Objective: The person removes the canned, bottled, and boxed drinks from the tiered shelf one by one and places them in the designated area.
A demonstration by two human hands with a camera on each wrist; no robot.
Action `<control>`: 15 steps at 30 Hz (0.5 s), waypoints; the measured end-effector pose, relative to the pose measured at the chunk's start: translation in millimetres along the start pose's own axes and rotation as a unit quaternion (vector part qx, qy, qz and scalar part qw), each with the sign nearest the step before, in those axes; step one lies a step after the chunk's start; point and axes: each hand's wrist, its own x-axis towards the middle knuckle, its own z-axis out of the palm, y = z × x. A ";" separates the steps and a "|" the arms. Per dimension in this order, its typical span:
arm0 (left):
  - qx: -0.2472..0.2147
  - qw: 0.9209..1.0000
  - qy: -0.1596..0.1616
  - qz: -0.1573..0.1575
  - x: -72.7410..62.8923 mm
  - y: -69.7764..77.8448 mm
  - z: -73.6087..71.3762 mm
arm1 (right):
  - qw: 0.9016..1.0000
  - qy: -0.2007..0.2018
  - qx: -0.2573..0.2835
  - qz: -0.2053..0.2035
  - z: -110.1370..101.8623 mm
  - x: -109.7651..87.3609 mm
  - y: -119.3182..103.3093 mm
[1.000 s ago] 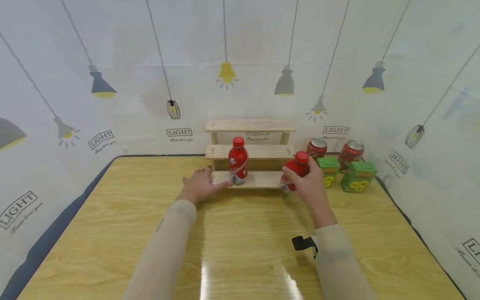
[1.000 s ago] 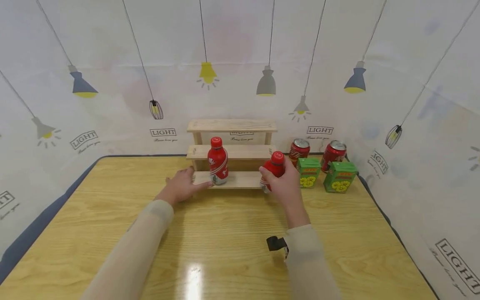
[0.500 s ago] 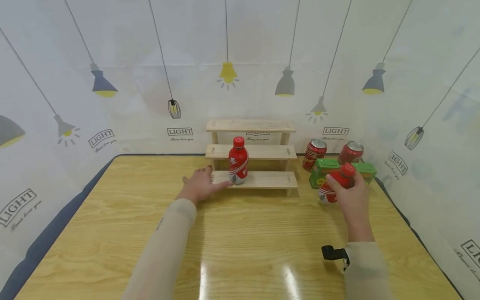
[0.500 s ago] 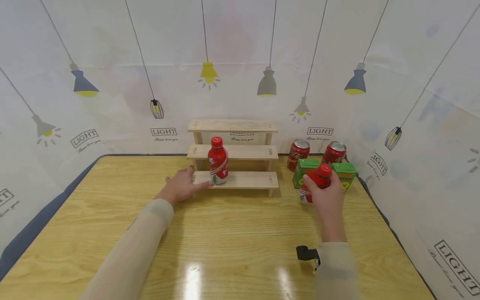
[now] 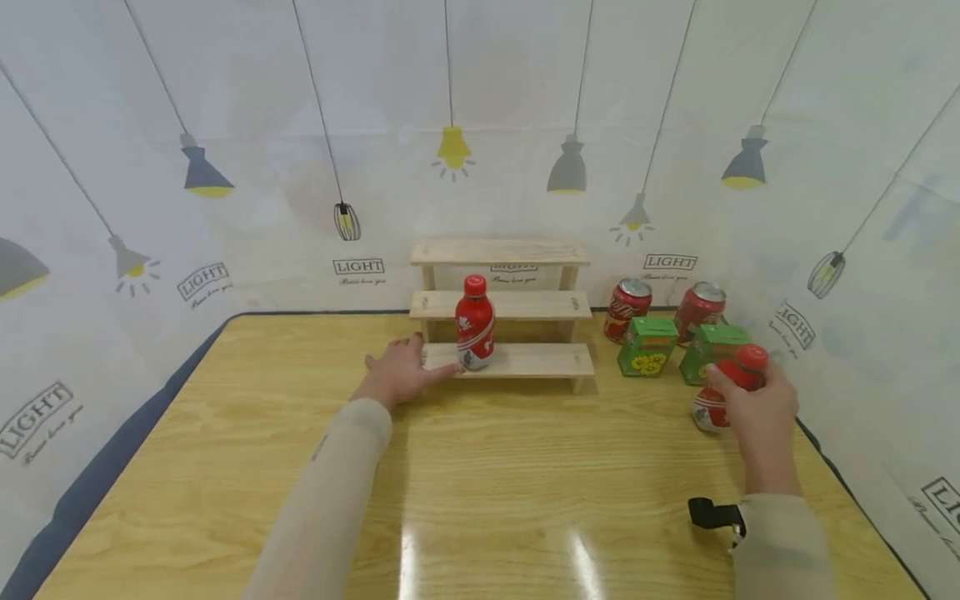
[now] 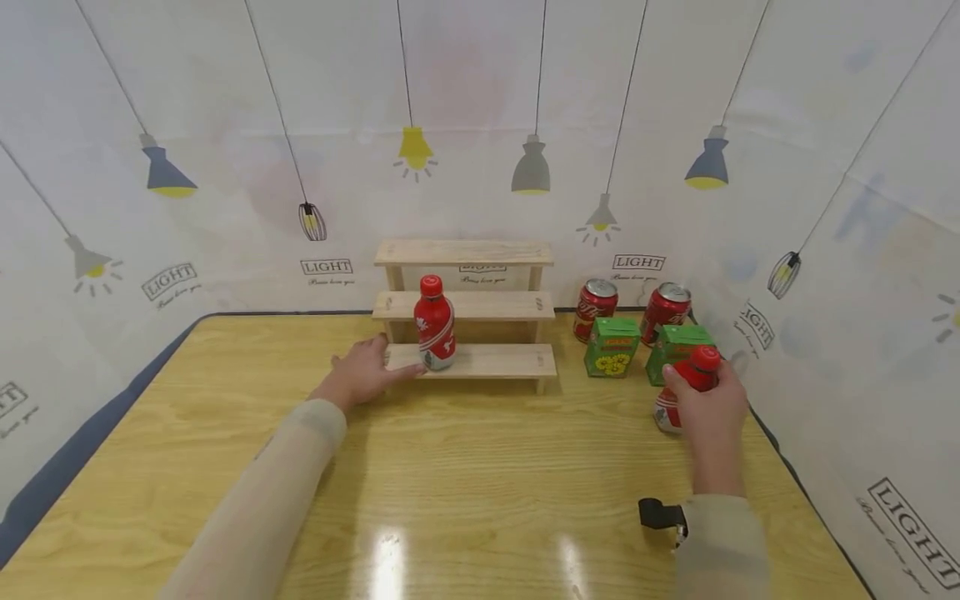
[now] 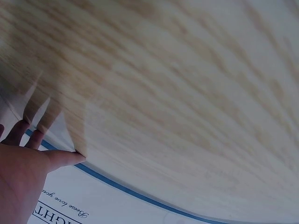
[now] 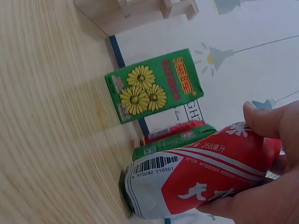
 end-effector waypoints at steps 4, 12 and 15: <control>-0.002 1.000 -0.004 0.002 1.1 -1.0 3.2 | 1.000 -0.006 0.000 0.019 -6.0 7.1 4.6; -0.004 1.000 0.003 0.001 1.2 -2.6 1.5 | 0.999 -0.038 0.007 0.027 -9.6 26.1 5.1; 0.000 1.000 0.003 0.000 0.6 -2.9 2.7 | 0.998 -0.049 0.005 0.036 -12.0 31.9 4.5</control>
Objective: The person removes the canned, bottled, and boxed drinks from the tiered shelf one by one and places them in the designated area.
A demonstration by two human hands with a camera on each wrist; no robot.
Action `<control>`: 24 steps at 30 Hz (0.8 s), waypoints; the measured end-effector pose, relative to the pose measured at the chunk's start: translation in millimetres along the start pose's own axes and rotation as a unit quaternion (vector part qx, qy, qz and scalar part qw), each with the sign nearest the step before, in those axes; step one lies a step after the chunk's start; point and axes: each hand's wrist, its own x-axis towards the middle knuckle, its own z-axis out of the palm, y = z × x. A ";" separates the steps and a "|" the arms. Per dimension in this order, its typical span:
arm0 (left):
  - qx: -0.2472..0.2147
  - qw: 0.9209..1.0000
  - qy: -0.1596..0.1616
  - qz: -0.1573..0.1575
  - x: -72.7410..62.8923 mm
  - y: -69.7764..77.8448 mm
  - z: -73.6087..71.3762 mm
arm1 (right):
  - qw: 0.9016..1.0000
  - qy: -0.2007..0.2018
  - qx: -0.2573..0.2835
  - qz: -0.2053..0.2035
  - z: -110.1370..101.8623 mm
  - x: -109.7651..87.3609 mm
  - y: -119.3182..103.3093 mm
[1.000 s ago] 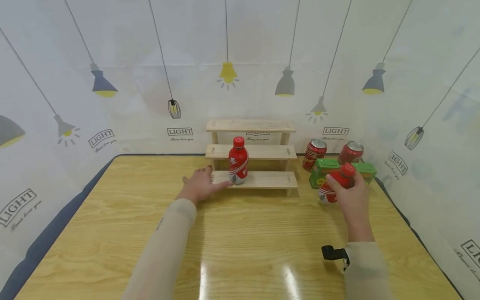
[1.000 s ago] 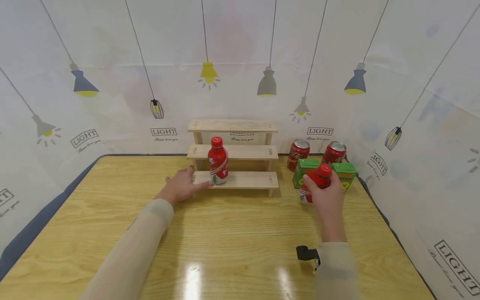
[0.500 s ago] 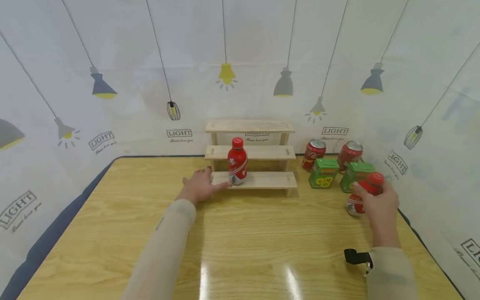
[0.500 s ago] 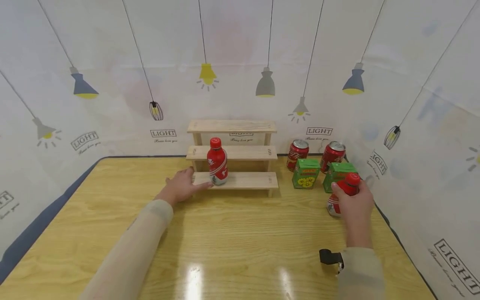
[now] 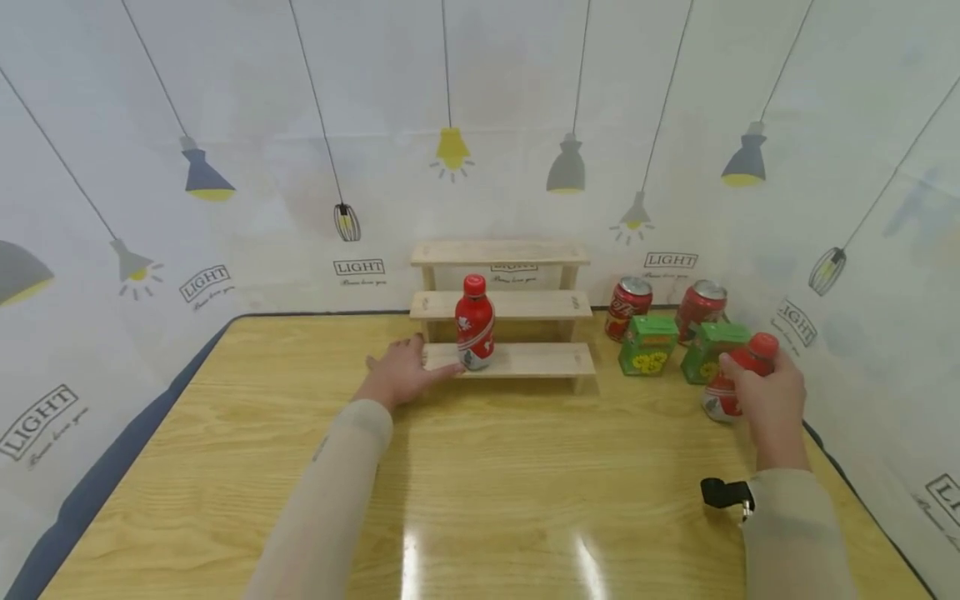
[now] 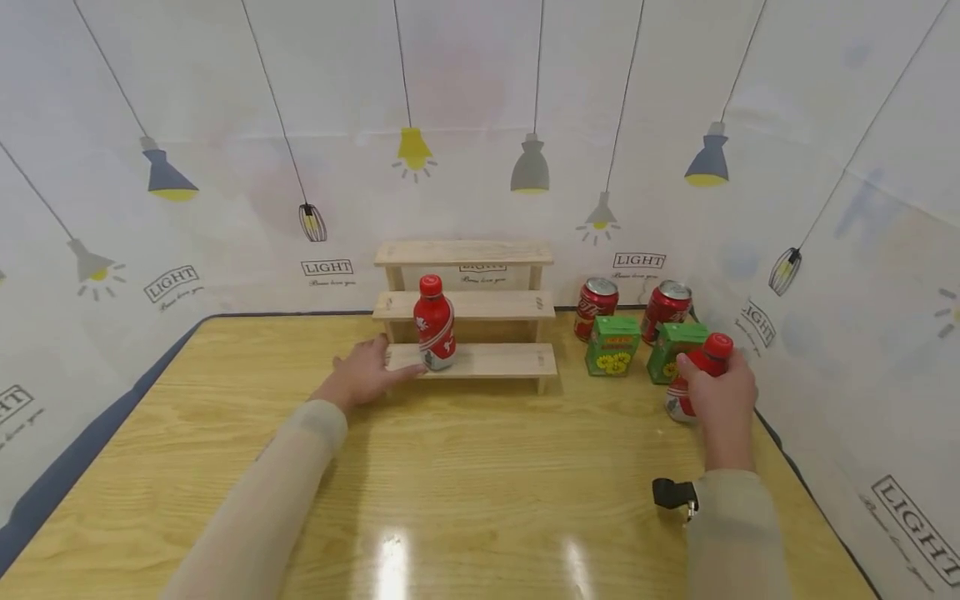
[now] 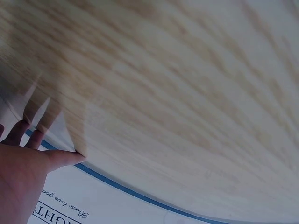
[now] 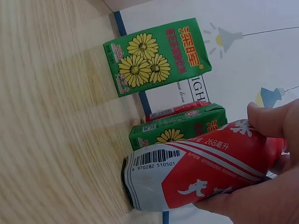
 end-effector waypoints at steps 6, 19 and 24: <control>0.004 1.000 -0.002 -0.003 -0.2 -0.5 -0.1 | 1.000 -0.004 -0.007 0.006 -3.9 3.1 -4.1; 0.009 1.000 -0.001 0.007 0.2 1.3 -0.2 | 0.999 0.011 -0.003 0.039 -7.1 -2.4 -2.5; 0.007 1.000 0.002 0.005 0.5 -0.3 0.0 | 0.999 0.011 0.010 0.046 -6.4 -0.8 -2.9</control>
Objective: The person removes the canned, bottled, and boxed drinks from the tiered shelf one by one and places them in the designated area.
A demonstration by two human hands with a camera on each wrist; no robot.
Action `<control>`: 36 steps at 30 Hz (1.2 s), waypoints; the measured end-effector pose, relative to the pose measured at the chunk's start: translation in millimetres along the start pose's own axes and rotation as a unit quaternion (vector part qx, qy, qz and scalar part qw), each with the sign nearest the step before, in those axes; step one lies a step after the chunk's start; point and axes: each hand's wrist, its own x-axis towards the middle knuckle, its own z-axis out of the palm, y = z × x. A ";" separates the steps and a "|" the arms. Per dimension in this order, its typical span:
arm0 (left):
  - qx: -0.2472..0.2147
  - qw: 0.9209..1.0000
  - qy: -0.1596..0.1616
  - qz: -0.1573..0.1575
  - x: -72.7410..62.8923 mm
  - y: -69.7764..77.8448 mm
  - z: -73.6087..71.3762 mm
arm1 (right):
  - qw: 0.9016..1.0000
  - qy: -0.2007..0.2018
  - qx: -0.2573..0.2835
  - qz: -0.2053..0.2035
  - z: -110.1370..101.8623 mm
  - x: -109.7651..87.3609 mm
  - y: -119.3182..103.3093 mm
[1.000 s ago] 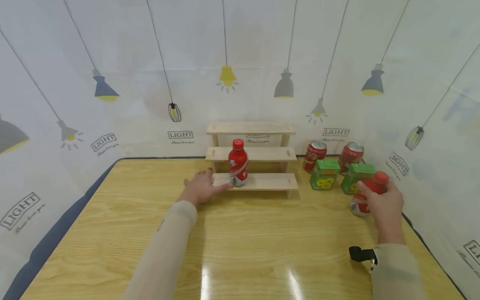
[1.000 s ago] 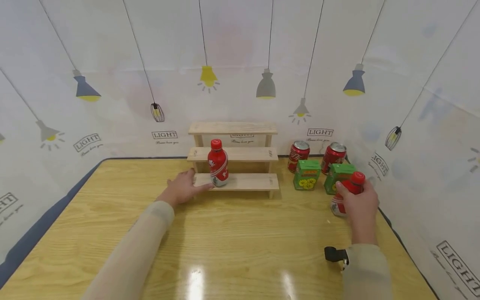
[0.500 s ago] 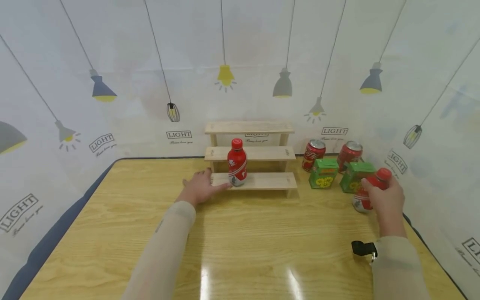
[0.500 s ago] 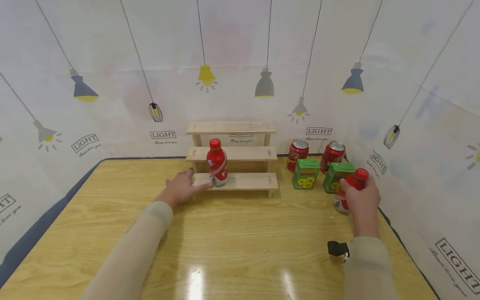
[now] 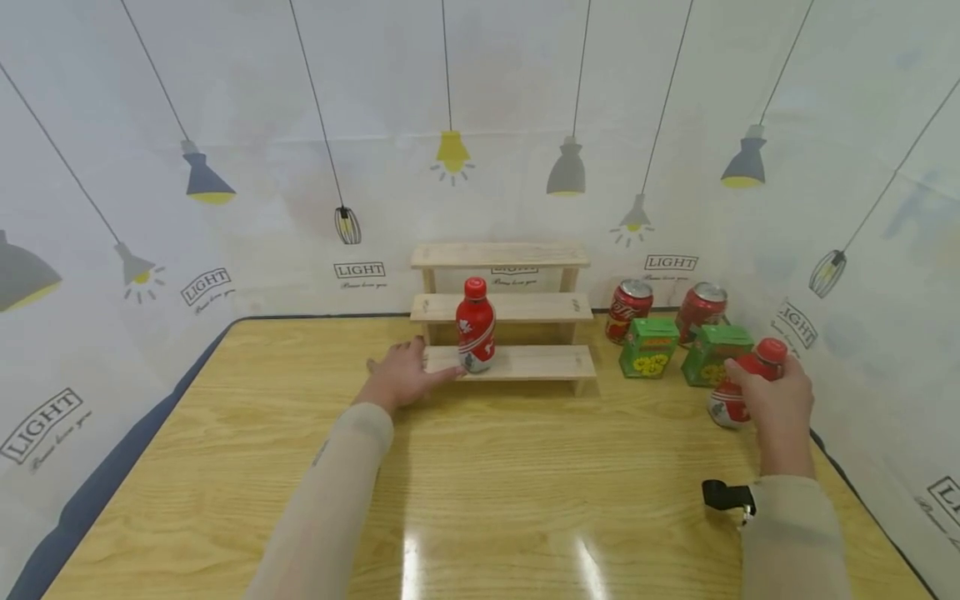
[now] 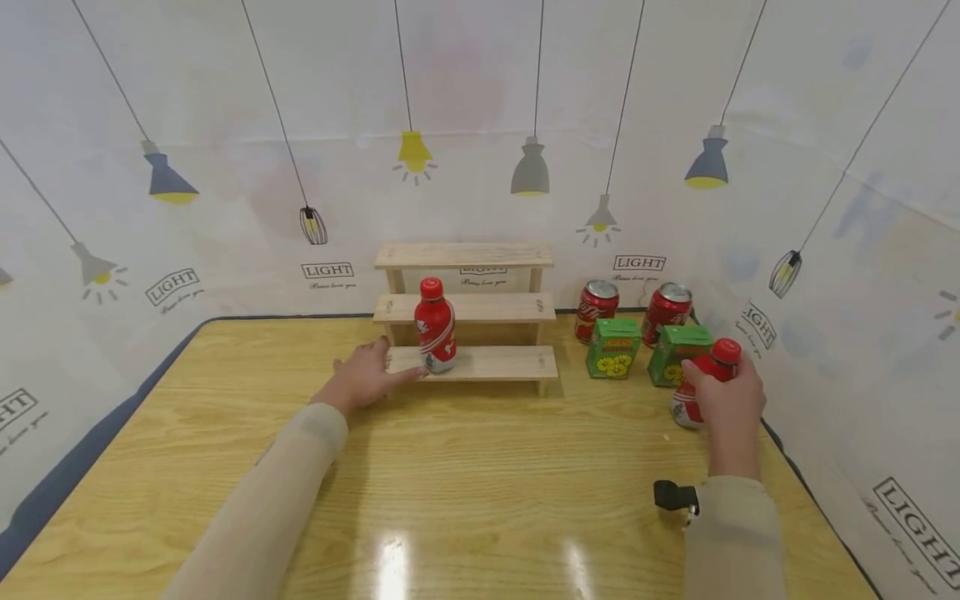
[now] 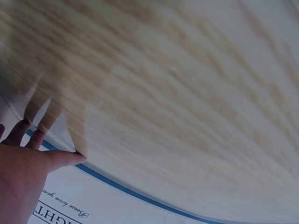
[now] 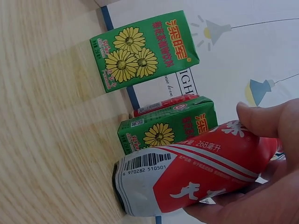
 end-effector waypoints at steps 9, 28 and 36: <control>-0.005 1.000 0.003 0.000 3.2 -2.0 3.6 | 1.000 -0.018 -0.008 -0.004 -7.8 -7.3 -2.3; 0.002 1.000 -0.002 0.003 2.5 1.0 -2.5 | 0.991 0.065 0.054 -0.102 13.5 -76.9 -83.3; 0.003 1.000 -0.001 0.003 0.7 1.0 0.5 | 0.975 -0.003 0.122 -0.185 77.9 -95.3 -107.5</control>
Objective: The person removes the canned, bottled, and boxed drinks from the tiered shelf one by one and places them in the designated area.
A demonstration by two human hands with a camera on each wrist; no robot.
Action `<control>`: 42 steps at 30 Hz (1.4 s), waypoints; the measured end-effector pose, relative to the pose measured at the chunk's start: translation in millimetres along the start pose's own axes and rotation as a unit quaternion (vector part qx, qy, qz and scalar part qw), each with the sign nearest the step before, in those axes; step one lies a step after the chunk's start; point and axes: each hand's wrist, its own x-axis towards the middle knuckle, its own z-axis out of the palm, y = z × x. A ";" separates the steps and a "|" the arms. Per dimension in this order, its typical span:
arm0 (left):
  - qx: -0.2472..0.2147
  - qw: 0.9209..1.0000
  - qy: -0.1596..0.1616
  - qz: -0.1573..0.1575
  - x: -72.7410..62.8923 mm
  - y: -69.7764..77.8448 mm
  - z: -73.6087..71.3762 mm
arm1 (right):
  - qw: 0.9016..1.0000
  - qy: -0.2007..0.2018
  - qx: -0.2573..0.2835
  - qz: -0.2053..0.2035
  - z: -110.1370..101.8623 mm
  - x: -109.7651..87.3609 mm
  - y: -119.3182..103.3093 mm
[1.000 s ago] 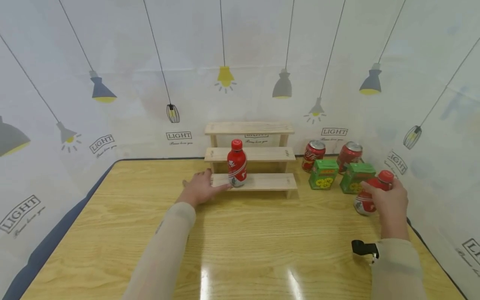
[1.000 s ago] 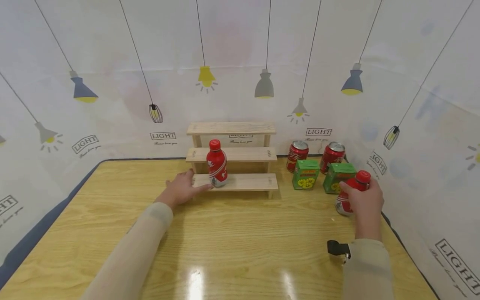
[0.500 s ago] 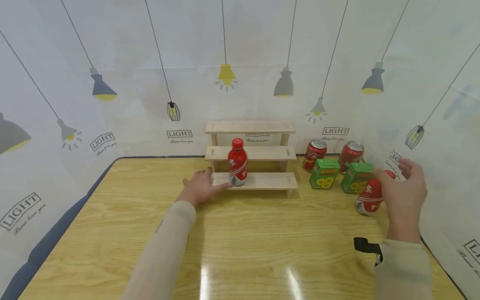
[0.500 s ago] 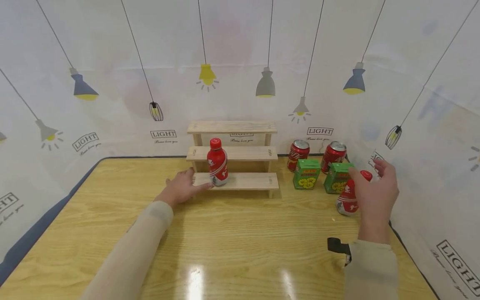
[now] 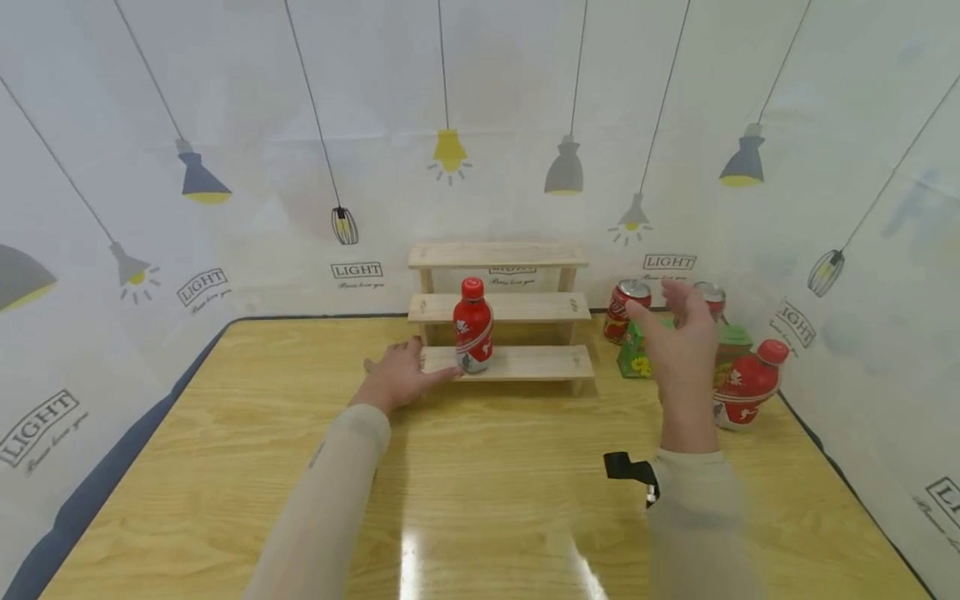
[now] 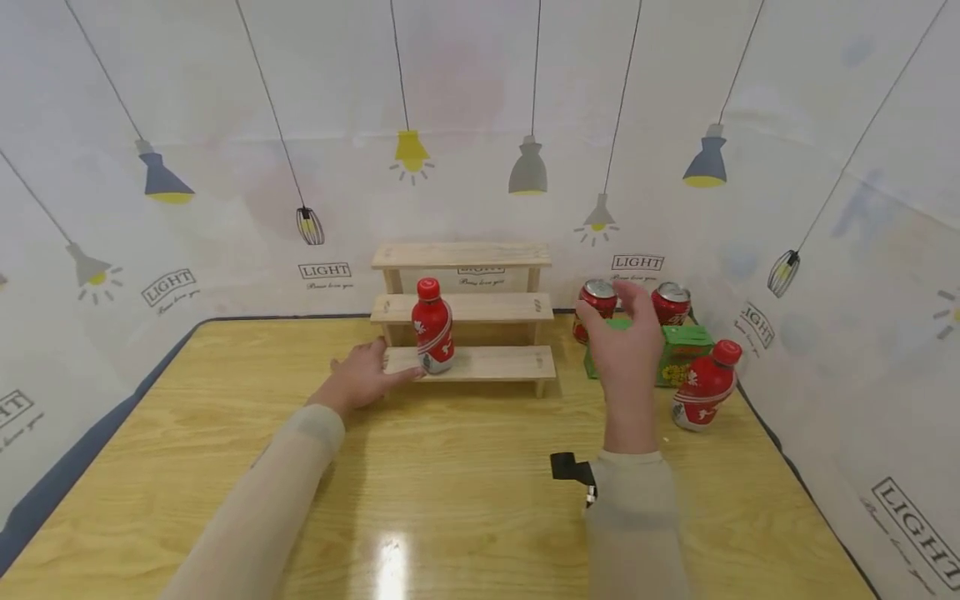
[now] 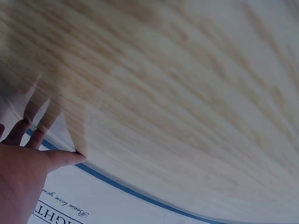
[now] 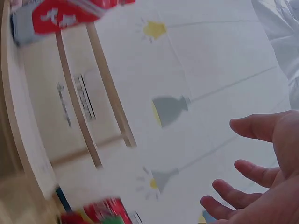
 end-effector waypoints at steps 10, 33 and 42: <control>-0.004 1.000 -0.004 0.001 -5.2 0.6 4.7 | 0.988 -0.148 0.036 -0.002 86.9 -13.1 0.8; -0.004 1.000 0.007 -0.002 -3.9 4.2 3.6 | 0.968 -0.248 0.022 -0.014 180.4 -26.7 25.8; -0.006 1.000 0.009 -0.004 -4.2 0.6 -2.2 | 0.967 -0.255 0.022 -0.005 189.4 -28.2 27.8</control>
